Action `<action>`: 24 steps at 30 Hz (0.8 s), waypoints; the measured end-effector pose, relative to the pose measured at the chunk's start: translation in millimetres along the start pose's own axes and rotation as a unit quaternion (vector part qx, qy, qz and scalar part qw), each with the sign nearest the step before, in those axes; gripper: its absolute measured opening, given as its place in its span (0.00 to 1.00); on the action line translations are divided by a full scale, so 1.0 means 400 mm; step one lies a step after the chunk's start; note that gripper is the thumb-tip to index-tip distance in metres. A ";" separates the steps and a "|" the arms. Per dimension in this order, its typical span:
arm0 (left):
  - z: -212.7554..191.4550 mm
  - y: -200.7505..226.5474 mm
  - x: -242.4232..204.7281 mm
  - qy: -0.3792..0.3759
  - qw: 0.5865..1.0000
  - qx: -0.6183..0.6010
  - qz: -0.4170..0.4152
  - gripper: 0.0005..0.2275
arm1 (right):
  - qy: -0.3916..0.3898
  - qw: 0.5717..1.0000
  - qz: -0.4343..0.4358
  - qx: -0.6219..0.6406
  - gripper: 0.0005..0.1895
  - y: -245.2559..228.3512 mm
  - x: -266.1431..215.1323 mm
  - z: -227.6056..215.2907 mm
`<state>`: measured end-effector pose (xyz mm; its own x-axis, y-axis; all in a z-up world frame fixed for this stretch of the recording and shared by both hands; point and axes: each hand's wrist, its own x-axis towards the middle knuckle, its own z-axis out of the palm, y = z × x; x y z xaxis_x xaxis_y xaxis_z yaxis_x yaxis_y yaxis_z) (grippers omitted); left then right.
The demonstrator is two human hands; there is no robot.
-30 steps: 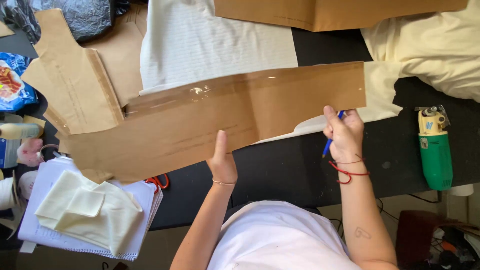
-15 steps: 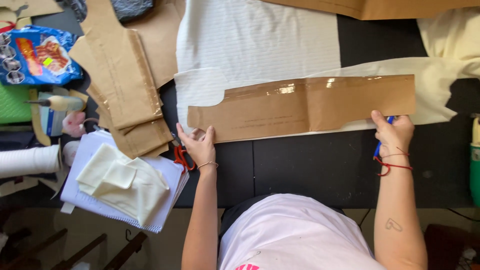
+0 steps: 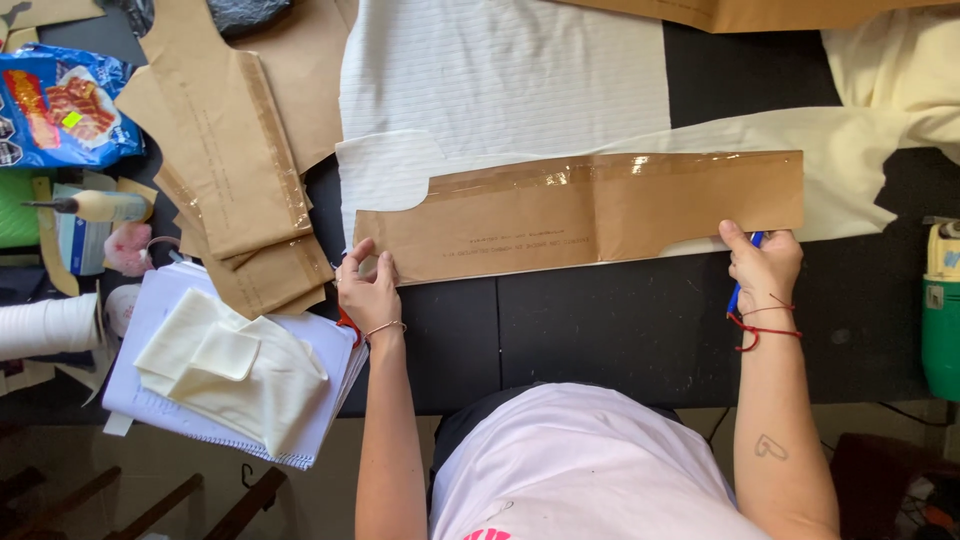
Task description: The person places a cardboard pattern on a white fabric, traces its outline with a blue pen, and then uses a green electric rotary cutter to cut the fabric along the marked lines. The person also handles a roll of tape and a stack of folded fabric pieces.
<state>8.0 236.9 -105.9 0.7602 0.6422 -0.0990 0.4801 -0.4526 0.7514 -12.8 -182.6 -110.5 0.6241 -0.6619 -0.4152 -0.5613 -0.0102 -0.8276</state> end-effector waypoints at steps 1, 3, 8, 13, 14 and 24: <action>-0.003 0.007 -0.004 -0.002 1.000 -0.001 -0.001 0.09 | -0.004 1.000 0.005 0.001 0.10 -0.001 -0.002 -0.001; -0.004 0.011 -0.007 -0.008 1.000 0.010 0.005 0.09 | 0.001 1.000 0.004 0.004 0.10 0.005 0.000 -0.004; 0.017 -0.025 -0.013 -0.018 0.999 -0.016 0.045 0.11 | 0.057 0.993 -0.061 -0.080 0.11 0.093 0.061 -0.014; 0.055 0.078 -0.060 0.064 0.933 0.251 0.250 0.33 | 0.066 0.987 -0.092 -0.118 0.14 0.088 0.066 -0.002; 0.098 0.103 -0.083 0.058 0.933 0.247 0.254 0.33 | 0.073 0.986 -0.090 -0.119 0.14 0.084 0.058 -0.007; 0.396 0.277 -0.257 -0.250 0.769 0.070 0.584 0.16 | 0.079 0.989 -0.033 -0.123 0.14 0.028 0.031 0.001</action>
<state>52.4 22.7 -115.9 0.7651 -0.5557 0.3254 -0.6424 -0.6240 0.4449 -11.3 -190.7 -125.1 0.5821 -0.7622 -0.2832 -0.6491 -0.2258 -0.7264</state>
